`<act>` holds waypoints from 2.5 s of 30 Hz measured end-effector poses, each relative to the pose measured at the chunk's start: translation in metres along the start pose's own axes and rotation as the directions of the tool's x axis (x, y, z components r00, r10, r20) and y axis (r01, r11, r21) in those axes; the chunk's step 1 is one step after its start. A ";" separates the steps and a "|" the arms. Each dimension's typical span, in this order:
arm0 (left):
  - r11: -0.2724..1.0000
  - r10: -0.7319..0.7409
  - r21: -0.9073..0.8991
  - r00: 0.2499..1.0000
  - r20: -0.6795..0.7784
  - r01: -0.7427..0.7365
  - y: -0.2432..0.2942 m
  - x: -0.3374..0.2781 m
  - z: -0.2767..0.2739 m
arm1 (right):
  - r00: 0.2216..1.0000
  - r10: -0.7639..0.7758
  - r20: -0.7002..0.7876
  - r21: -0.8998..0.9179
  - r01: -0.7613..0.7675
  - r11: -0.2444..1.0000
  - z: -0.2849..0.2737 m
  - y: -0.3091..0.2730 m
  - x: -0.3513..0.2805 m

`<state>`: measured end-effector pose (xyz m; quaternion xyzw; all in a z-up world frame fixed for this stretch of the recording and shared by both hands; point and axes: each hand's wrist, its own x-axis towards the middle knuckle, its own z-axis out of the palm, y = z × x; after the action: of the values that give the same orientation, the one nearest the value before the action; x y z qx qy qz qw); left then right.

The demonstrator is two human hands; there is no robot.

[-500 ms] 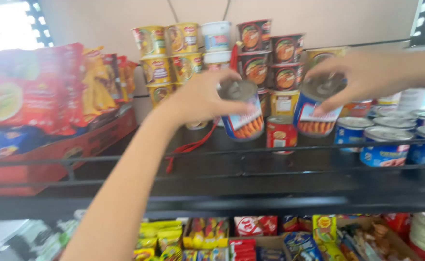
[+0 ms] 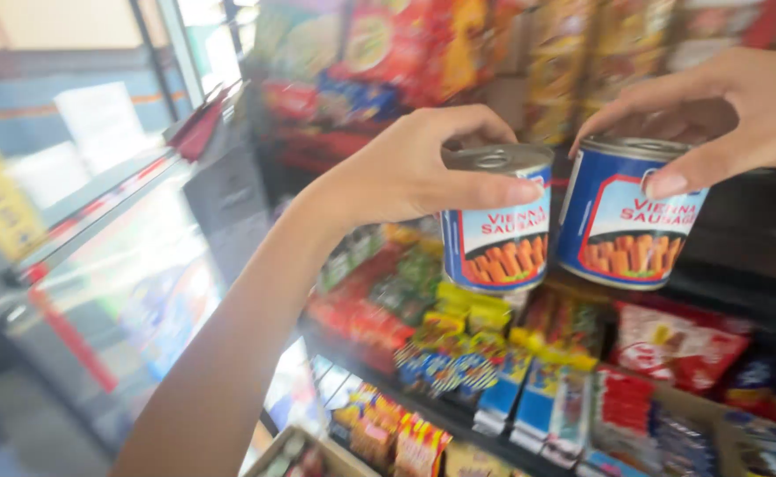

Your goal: Organizing various canned goods from a shelf into a cardboard box on the floor.

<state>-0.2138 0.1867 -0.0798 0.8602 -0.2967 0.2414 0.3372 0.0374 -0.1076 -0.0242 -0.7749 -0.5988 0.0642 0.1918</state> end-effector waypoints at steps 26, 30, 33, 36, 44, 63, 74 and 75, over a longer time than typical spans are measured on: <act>0.474 -0.873 -0.490 0.318 -0.370 0.731 -0.048 -0.512 0.133 | 0.796 -0.322 0.512 0.593 -0.056 0.803 0.520 -0.020 0.206; 0.242 -0.853 -0.524 -0.078 -0.516 0.817 -0.052 -0.576 0.191 | 0.814 -0.164 0.557 0.586 -0.245 0.772 0.585 -0.016 0.207; 0.092 -0.779 -0.770 -0.436 -0.450 0.631 -0.055 -0.598 0.243 | 0.823 -0.069 0.564 0.570 -0.327 0.754 0.653 0.006 0.212; 0.152 -0.661 -0.738 -0.488 -0.571 0.658 -0.061 -0.659 0.326 | 0.820 0.012 0.573 0.502 -0.363 0.785 0.724 0.029 0.213; 0.192 -0.528 -0.942 -0.780 -0.336 0.276 -0.072 -0.695 0.446 | 0.745 0.235 0.624 0.426 -0.577 0.697 0.918 0.052 0.183; -0.013 -0.625 -0.969 -0.759 -0.185 0.246 -0.108 -0.766 0.461 | 0.114 0.826 0.552 0.087 -0.993 0.079 1.244 0.028 0.136; -0.008 -0.672 -0.919 -0.683 -0.286 0.394 -0.153 -0.768 0.430 | 0.212 0.547 0.810 0.209 -0.975 0.069 1.197 0.068 0.132; -0.050 -0.686 -0.899 -0.669 -0.285 0.435 -0.160 -0.758 0.415 | 0.221 0.534 0.816 0.166 -0.975 0.150 1.182 0.066 0.135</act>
<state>-0.5531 0.2453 -0.8887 0.3748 0.6643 0.3082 0.5686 -0.2548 0.2681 -1.1163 -0.7744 -0.0297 0.6016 0.1934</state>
